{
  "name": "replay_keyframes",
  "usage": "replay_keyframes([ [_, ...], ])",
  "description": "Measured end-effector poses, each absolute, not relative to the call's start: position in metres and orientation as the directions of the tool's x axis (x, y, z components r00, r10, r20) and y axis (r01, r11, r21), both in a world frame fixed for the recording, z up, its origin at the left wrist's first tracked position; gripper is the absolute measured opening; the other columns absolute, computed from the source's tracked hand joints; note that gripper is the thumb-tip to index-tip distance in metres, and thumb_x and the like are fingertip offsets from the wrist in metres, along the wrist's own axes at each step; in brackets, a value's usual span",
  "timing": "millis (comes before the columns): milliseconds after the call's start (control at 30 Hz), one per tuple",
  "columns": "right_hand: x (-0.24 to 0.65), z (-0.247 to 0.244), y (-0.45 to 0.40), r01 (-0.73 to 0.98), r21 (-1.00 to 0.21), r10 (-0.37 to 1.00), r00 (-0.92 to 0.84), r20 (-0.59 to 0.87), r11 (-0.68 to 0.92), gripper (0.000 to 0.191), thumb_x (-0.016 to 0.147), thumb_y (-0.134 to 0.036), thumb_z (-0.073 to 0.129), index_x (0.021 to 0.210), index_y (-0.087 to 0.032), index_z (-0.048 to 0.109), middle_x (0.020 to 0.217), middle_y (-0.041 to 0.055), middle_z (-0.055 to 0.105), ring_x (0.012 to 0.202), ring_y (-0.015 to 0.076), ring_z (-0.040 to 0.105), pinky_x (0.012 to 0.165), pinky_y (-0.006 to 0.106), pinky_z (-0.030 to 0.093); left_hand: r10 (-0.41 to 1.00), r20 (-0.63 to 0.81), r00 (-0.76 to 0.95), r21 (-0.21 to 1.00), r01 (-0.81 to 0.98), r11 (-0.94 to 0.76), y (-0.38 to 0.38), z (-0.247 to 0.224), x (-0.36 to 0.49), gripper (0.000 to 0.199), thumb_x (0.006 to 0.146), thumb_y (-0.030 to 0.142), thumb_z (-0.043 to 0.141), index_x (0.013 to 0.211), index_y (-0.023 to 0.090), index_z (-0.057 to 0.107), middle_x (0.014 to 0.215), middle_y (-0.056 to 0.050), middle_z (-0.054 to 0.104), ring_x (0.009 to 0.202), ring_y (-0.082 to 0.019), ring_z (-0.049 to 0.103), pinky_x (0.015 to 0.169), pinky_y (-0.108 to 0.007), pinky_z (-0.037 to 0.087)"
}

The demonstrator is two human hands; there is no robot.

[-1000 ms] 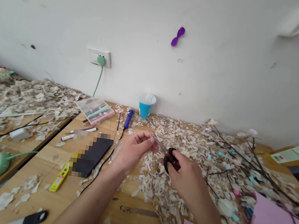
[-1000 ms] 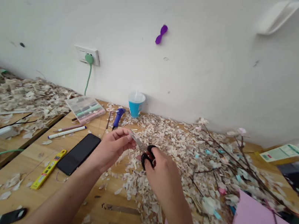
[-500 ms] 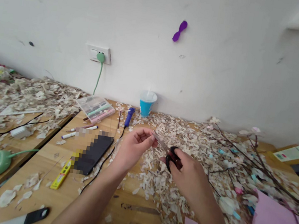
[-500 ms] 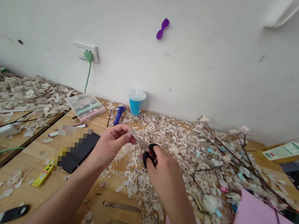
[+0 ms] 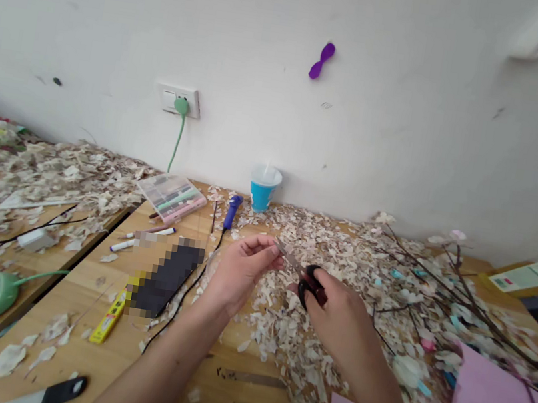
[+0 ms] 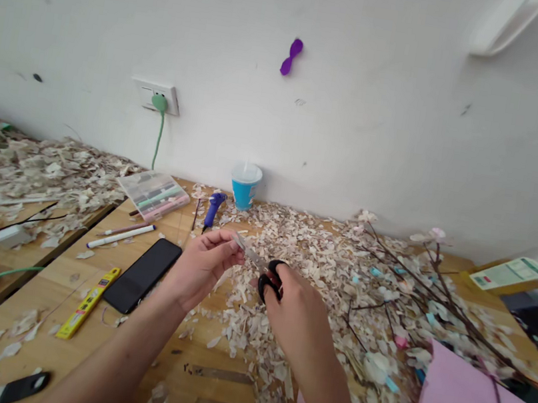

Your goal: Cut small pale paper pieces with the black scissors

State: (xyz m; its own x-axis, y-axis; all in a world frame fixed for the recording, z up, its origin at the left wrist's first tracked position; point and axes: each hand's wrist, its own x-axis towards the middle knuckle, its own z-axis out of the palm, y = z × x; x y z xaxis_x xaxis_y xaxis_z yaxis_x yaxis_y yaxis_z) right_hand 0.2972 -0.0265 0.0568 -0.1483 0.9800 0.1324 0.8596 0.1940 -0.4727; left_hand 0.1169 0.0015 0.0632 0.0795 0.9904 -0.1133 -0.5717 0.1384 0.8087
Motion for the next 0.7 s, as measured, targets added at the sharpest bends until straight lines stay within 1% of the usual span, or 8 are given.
replay_keyframes([
  [133, 0.298, 0.058, -0.027, 0.859, -0.485, 0.987, -0.138, 0.088, 0.164, 0.011, 0.09, -0.029, 0.048, 0.087, -0.023, 0.057, 0.084, 0.0052, 0.07, 0.077, 0.0223, 0.065, 0.065, 0.029, 0.039, 0.995, -0.067, 0.07, 0.853, -0.514, 0.094, 0.001, 0.062, 0.117, 0.026, 0.067, 0.033, 0.086, 0.075, 0.015, 0.069, 0.07, 0.001, 0.068, 0.064, -0.009, 0.061, 0.07, -0.023, 0.049],
  [300, 0.298, 0.059, -0.028, 0.855, -0.493, 0.987, -0.143, 0.071, 0.159, 0.014, 0.091, -0.029, 0.045, 0.089, -0.023, 0.057, 0.087, 0.0061, 0.071, 0.08, 0.0238, 0.065, 0.068, 0.031, 0.041, 0.999, 0.0, 0.049, 0.938, -0.346, 0.017, 0.001, 0.063, 0.112, 0.02, 0.075, 0.032, 0.08, 0.075, 0.016, 0.068, 0.069, 0.0, 0.067, 0.066, -0.01, 0.061, 0.069, -0.023, 0.047],
  [467, 0.299, 0.06, -0.027, 0.872, -0.456, 0.984, -0.154, 0.092, 0.179, 0.016, 0.091, -0.029, 0.044, 0.087, -0.023, 0.059, 0.089, 0.0069, 0.073, 0.079, 0.024, 0.067, 0.067, 0.031, 0.041, 0.999, 0.022, 0.038, 0.984, -0.177, -0.015, 0.001, 0.069, 0.104, 0.02, 0.073, 0.032, 0.079, 0.078, 0.015, 0.07, 0.069, -0.001, 0.067, 0.065, -0.012, 0.059, 0.064, -0.023, 0.046],
  [567, 0.303, 0.061, -0.026, 0.867, -0.47, 0.986, -0.133, 0.104, 0.166, 0.019, 0.091, -0.032, 0.044, 0.086, -0.023, 0.061, 0.085, 0.0065, 0.074, 0.073, 0.023, 0.067, 0.063, 0.03, 0.04, 1.0, 0.031, 0.0, 0.996, -0.086, -0.031, 0.002, 0.072, 0.101, 0.02, 0.071, 0.031, 0.08, 0.079, 0.015, 0.07, 0.068, -0.001, 0.067, 0.064, -0.012, 0.059, 0.062, -0.023, 0.045],
  [633, 0.307, 0.062, -0.025, 0.852, -0.508, 0.99, -0.084, 0.114, 0.131, 0.02, 0.09, -0.034, 0.046, 0.088, -0.024, 0.063, 0.08, 0.0052, 0.074, 0.069, 0.0221, 0.067, 0.061, 0.029, 0.039, 1.0, 0.03, 0.008, 0.996, -0.086, -0.029, 0.003, 0.072, 0.1, 0.021, 0.073, 0.034, 0.079, 0.079, 0.015, 0.071, 0.068, -0.001, 0.066, 0.064, -0.012, 0.058, 0.063, -0.023, 0.045],
  [700, 0.31, 0.062, -0.025, 0.83, -0.549, 0.992, -0.043, 0.119, 0.102, 0.02, 0.09, -0.035, 0.047, 0.091, -0.025, 0.064, 0.079, 0.0044, 0.075, 0.069, 0.0218, 0.068, 0.06, 0.028, 0.039, 0.999, 0.02, 0.049, 0.99, -0.14, -0.014, 0.003, 0.071, 0.1, 0.024, 0.076, 0.037, 0.077, 0.078, 0.015, 0.07, 0.068, -0.001, 0.066, 0.064, -0.011, 0.058, 0.064, -0.023, 0.046],
])
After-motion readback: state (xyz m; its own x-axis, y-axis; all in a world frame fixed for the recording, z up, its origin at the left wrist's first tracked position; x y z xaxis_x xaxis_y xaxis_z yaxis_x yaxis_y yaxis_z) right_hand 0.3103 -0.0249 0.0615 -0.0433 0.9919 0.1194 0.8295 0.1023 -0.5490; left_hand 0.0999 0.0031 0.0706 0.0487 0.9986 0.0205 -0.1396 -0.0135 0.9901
